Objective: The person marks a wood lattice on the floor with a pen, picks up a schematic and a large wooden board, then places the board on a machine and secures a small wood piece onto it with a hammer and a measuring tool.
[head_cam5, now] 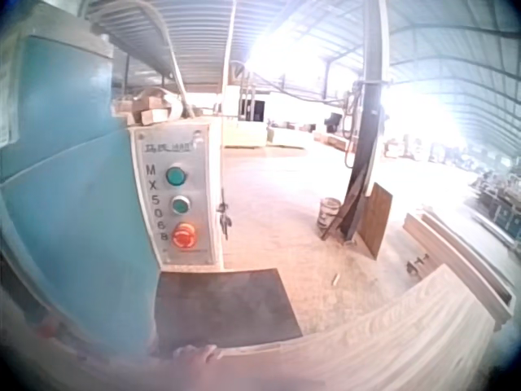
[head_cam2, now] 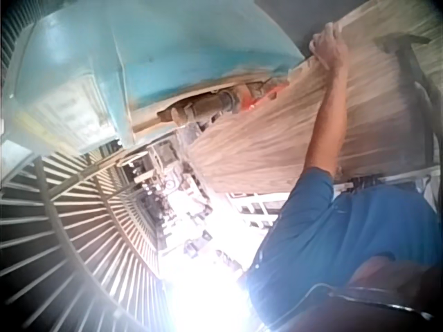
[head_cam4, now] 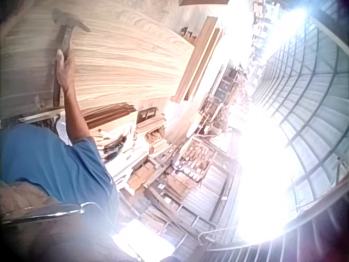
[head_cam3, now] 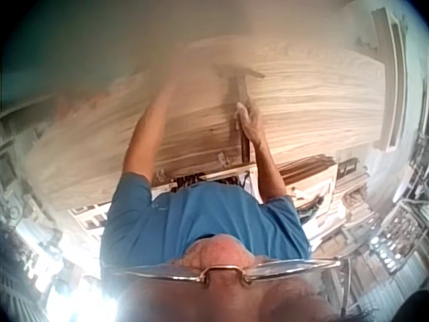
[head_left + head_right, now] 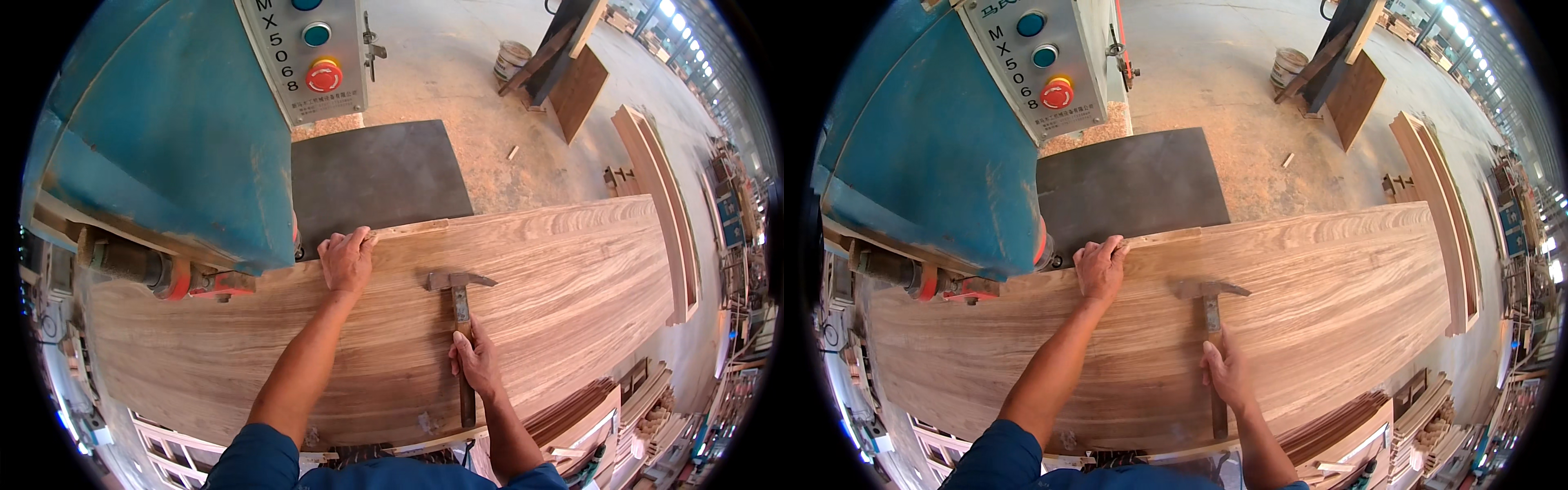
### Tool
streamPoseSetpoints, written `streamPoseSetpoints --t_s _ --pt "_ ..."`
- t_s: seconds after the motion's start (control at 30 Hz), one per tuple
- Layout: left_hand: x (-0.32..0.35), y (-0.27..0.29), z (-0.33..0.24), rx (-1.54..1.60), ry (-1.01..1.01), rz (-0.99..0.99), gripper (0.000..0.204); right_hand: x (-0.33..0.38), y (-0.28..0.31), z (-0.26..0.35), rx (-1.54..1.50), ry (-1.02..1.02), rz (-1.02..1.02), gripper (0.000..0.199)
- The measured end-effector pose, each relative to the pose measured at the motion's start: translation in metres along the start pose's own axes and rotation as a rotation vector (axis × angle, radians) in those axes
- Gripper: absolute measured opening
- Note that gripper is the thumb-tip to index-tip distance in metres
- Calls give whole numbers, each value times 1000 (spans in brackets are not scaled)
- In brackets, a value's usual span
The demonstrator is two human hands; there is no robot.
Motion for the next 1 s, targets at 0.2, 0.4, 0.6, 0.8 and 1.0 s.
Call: streamPoseSetpoints --t_s 0.2,0.4,0.6,0.8,1.0 --pt "0 0 2 -2 14 40 20 0 1 -2 -8 1 -3 52" --pt "2 1 -3 -37 19 45 24 0 4 -5 9 -1 0 53" --pt "2 -3 -1 -47 10 -3 25 1 4 -8 -7 4 -9 54" --pt "2 -2 3 19 5 -78 23 0 3 -1 -25 -13 0 57" --pt "-2 -8 8 60 71 -72 21 1 15 -9 69 53 -51 62"
Point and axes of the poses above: each hand's wrist, its own x-axis away from the middle knuckle, its own y-axis out of the back of the hand, z = x × y, the point moved 4 cm from there along -x, towards the middle knuckle, and after that the axes turned 10 degrees about z, right-handed, at the moved point
